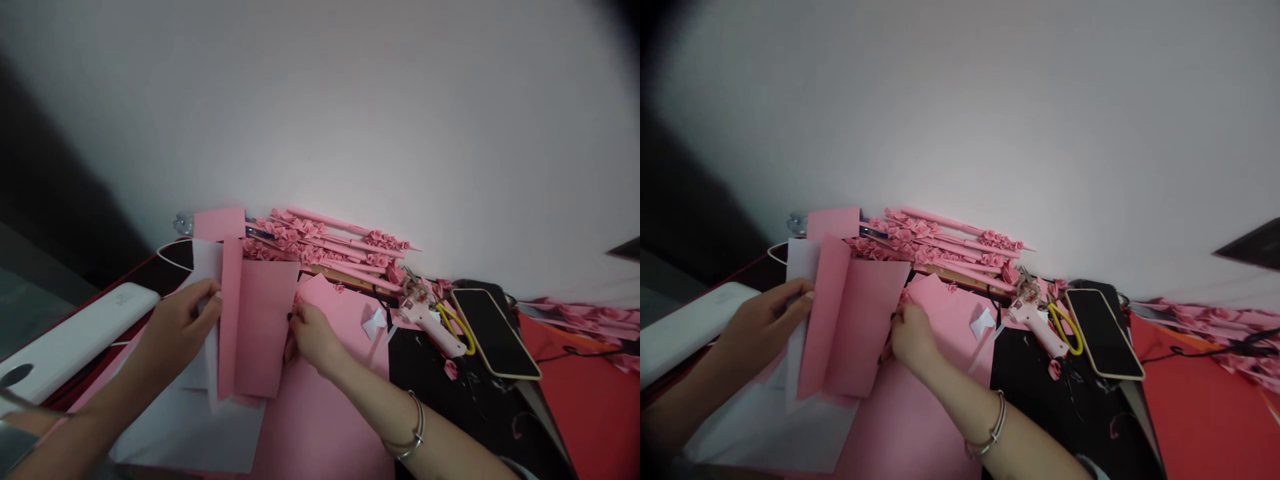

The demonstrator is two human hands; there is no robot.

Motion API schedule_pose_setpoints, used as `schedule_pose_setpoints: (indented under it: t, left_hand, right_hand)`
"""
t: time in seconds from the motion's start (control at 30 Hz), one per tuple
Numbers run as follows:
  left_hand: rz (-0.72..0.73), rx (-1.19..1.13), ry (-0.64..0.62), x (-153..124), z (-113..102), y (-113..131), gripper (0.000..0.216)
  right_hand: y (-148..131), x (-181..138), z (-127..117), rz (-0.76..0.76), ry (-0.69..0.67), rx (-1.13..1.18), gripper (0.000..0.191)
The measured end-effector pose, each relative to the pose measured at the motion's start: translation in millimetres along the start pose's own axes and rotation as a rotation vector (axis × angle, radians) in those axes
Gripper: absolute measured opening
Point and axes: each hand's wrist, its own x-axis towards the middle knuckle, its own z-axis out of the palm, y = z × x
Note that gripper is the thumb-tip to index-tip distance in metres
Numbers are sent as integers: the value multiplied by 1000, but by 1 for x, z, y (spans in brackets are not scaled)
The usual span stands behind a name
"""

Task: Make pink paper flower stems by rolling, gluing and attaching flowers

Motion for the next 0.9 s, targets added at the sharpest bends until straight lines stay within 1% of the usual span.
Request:
schedule_pose_setpoints:
  t: [0.1,0.2,0.33,0.5,0.7,0.9]
  left_hand:
    - [-32,-102,-6,-1,-5,2,25]
    - [-40,-114,11,-1,-8,5,24]
    - [-30,-96,34,-1,-9,8,24]
    - [18,-104,65,1,-6,10,24]
    - [51,-131,7,1,-1,13,22]
    - [97,-130,-80,3,10,23,20]
  right_hand:
    - [5,1,-5,-24,48,-32,19]
    - [10,2,-15,-91,136,-59,16]
    - [12,1,-37,-202,253,-58,13]
    - [8,-8,-67,-298,335,-7,12]
    - [8,-17,-97,-378,414,76,18]
    - [13,-29,-115,-384,467,120,21]
